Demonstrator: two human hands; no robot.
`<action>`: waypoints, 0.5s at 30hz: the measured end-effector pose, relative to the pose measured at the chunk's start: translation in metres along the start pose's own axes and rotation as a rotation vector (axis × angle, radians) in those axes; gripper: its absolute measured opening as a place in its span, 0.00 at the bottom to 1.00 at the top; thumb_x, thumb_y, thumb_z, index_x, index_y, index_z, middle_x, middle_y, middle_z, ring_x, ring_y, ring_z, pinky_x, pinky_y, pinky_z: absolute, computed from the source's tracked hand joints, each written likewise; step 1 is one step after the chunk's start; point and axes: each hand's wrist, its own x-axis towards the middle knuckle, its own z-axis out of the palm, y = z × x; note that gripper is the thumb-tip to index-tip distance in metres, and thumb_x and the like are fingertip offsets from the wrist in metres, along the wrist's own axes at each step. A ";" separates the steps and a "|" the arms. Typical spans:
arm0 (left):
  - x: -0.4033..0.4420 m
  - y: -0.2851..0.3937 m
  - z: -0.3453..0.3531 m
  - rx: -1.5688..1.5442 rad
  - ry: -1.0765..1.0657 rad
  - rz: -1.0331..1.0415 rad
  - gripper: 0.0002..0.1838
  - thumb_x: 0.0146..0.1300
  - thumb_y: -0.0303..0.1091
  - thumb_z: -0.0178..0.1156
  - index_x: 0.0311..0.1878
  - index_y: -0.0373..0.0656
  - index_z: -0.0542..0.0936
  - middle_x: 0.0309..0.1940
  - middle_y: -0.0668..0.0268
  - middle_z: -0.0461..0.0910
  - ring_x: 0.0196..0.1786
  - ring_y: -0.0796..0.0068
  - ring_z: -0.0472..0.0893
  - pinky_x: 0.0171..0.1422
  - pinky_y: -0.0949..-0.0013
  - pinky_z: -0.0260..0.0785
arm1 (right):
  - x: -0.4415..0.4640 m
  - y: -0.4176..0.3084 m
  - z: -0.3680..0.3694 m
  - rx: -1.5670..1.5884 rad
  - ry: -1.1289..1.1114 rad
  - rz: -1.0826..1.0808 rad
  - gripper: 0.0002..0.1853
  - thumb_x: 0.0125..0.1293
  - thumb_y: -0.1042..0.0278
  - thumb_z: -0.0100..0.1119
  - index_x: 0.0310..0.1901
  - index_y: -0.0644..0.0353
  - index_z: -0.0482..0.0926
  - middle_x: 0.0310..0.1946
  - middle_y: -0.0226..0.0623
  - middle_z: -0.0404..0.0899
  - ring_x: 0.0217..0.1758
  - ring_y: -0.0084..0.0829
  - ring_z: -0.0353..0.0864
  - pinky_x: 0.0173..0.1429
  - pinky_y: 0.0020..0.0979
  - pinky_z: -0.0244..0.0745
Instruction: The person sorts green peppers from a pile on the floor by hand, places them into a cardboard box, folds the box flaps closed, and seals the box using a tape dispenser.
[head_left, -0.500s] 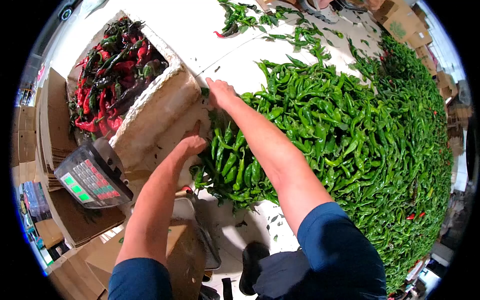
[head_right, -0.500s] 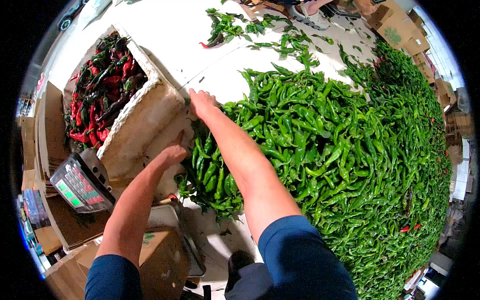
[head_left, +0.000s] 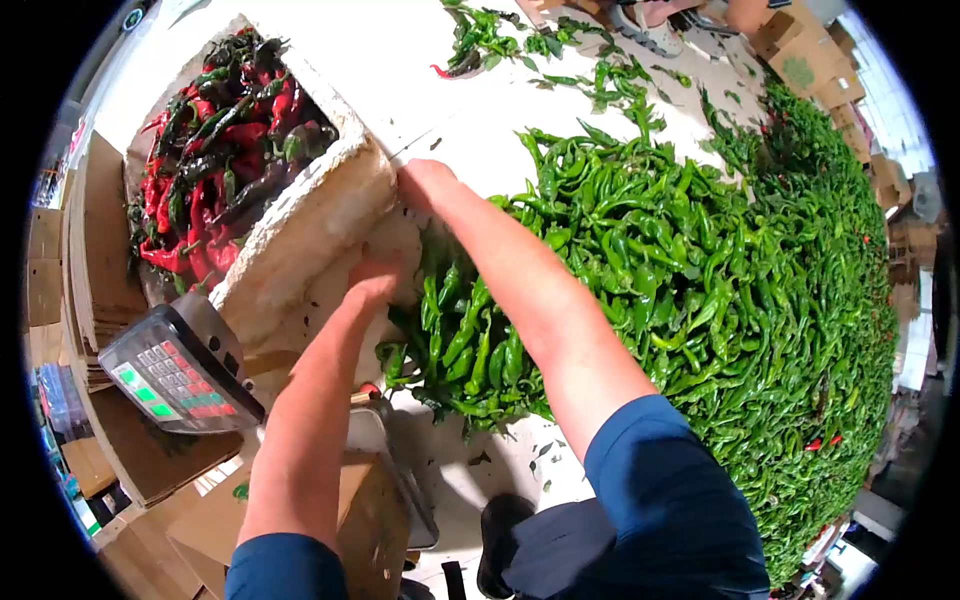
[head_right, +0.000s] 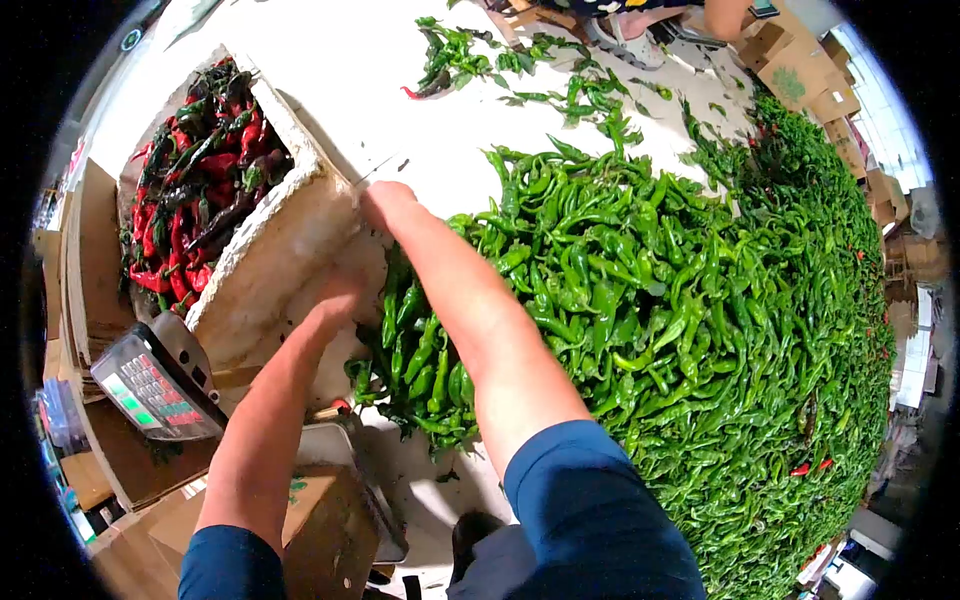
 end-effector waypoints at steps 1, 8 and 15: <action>0.013 -0.001 0.007 0.045 0.000 0.042 0.44 0.68 0.63 0.53 0.75 0.37 0.59 0.54 0.47 0.84 0.53 0.44 0.83 0.59 0.51 0.76 | -0.002 -0.007 -0.003 -0.015 -0.008 0.038 0.12 0.62 0.68 0.60 0.43 0.60 0.89 0.47 0.52 0.87 0.51 0.50 0.88 0.55 0.46 0.84; 0.006 -0.006 0.004 -0.012 0.015 0.122 0.48 0.63 0.58 0.61 0.79 0.41 0.57 0.63 0.41 0.79 0.62 0.40 0.80 0.67 0.50 0.74 | -0.015 -0.003 -0.012 -0.137 0.085 0.102 0.13 0.64 0.69 0.61 0.48 0.62 0.88 0.51 0.50 0.86 0.55 0.47 0.87 0.57 0.45 0.84; -0.004 -0.030 -0.001 -0.036 0.060 0.203 0.43 0.66 0.58 0.59 0.79 0.48 0.60 0.62 0.41 0.79 0.63 0.39 0.80 0.67 0.48 0.74 | -0.104 0.043 -0.107 -0.295 -0.473 0.070 0.18 0.58 0.61 0.65 0.47 0.61 0.89 0.47 0.47 0.89 0.49 0.45 0.89 0.59 0.45 0.81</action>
